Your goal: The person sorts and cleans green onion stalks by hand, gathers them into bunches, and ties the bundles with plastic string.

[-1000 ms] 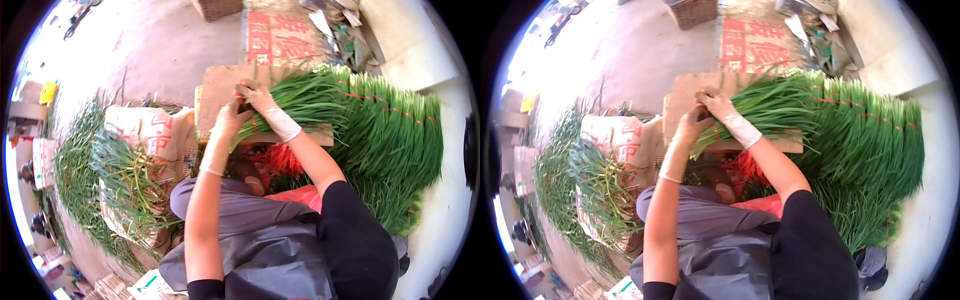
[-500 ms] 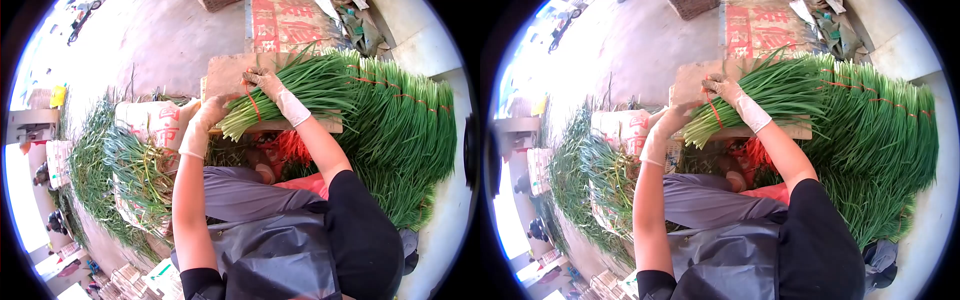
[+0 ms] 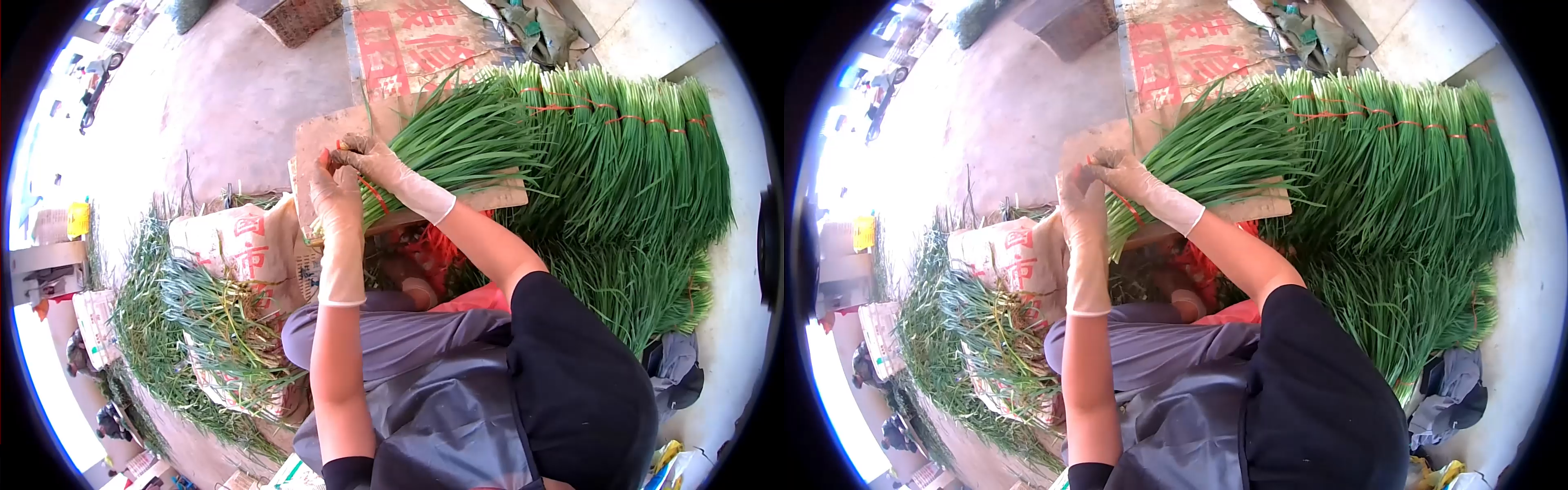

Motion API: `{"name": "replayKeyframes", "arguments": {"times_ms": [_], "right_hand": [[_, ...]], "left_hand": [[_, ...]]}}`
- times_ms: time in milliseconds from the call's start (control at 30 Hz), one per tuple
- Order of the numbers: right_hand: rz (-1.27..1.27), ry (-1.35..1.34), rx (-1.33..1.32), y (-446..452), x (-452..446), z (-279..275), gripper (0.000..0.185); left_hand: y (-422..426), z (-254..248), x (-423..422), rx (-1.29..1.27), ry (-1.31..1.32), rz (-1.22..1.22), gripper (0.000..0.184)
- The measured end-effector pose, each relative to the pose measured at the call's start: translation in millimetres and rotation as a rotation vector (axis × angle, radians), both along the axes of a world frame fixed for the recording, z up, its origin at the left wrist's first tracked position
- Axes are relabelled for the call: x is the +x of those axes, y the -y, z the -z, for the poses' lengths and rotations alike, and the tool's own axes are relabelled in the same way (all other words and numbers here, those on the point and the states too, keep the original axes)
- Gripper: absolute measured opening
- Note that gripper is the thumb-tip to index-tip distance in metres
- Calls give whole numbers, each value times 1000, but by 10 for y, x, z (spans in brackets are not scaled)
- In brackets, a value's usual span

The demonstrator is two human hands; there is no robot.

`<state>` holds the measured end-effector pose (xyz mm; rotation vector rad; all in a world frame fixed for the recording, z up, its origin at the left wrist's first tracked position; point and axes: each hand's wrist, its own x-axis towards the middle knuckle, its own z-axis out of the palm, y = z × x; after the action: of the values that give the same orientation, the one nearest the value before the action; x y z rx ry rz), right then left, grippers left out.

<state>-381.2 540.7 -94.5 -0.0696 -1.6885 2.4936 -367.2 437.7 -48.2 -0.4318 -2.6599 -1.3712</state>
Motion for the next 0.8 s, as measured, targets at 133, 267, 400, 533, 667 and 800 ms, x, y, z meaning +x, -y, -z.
{"name": "replayKeyframes", "arguments": {"times_ms": [133,267,400,533,667,800], "right_hand": [[46,-114,245,-47,111,-111,16],[86,-195,315,23,116,-81,14],[342,34,466,-24,-60,26,24],[241,55,318,11,-114,151,28],[18,149,53,7,17,-265,29],[200,76,374,110,328,-316,22]], "left_hand": [[-35,193,-29,785,570,-195,28],[26,374,-13,804,569,-72,20],[157,449,176,307,351,50,16],[280,450,273,373,492,237,38],[178,272,248,-423,-51,333,73],[182,802,-88,-800,204,279,60]]}}
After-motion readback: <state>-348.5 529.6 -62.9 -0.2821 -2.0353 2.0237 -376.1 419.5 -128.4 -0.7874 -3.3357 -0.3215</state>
